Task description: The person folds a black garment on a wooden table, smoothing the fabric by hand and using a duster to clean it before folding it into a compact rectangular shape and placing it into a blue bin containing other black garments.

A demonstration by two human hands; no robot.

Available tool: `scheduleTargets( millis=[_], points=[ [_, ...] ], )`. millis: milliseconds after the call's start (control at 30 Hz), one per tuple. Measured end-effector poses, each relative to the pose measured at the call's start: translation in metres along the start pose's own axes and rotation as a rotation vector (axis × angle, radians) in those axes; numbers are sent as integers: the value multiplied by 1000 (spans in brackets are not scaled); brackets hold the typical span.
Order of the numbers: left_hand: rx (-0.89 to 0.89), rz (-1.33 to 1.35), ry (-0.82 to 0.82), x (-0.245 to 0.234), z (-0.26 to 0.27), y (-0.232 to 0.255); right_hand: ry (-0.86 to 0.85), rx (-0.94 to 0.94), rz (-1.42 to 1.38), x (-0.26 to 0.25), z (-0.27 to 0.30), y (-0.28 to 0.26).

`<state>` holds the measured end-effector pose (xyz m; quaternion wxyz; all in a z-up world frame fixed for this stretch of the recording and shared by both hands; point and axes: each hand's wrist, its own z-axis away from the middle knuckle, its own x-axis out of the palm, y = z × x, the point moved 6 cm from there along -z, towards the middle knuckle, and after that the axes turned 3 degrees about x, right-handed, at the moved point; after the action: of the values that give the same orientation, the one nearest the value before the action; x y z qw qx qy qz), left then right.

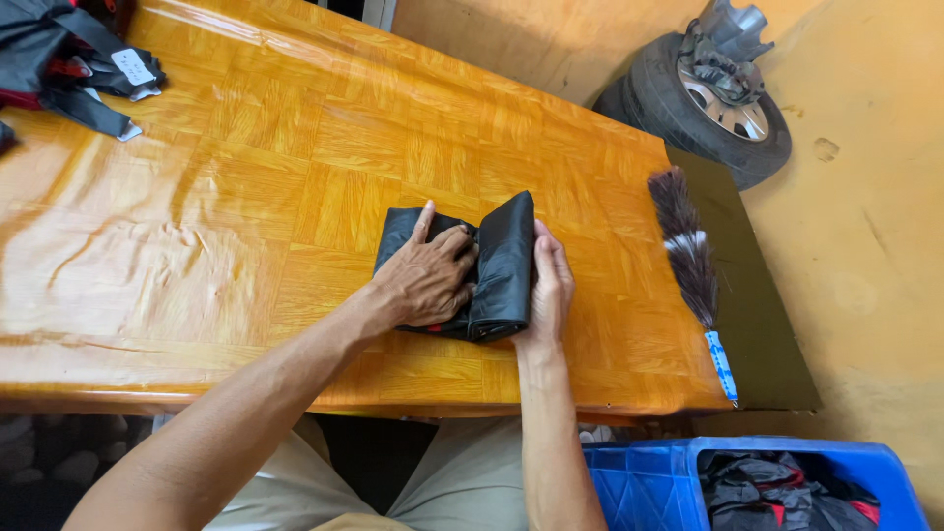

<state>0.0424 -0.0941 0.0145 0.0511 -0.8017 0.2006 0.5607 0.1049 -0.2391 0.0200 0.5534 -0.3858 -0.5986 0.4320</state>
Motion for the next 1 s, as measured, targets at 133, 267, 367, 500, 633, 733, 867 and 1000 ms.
scheduleTargets(
  millis=[133,267,367,500,633,733,867,1000],
  points=[
    [18,28,204,10,3,-12,-31,-75,139,9,-18,10],
    [-81,181,120,13,-1,-24,-43,-134,196,17,-24,21],
    [-147,328,118,9,2,-29,-63,-171,208,19,-26,23],
    [-100,106,189,19,8,-25,-81,-198,197,23,-26,21],
    [-173,147,86,-16,29,-23,-91,-218,235,30,-21,17],
    [-183,288,-107,-7,41,-26,-103,-232,292,46,-8,14],
    [-198,347,-46,-17,47,-28,-167,-341,439,70,6,10],
    [-242,677,235,-10,61,-41,-235,-452,642,94,22,-1]
  ],
)
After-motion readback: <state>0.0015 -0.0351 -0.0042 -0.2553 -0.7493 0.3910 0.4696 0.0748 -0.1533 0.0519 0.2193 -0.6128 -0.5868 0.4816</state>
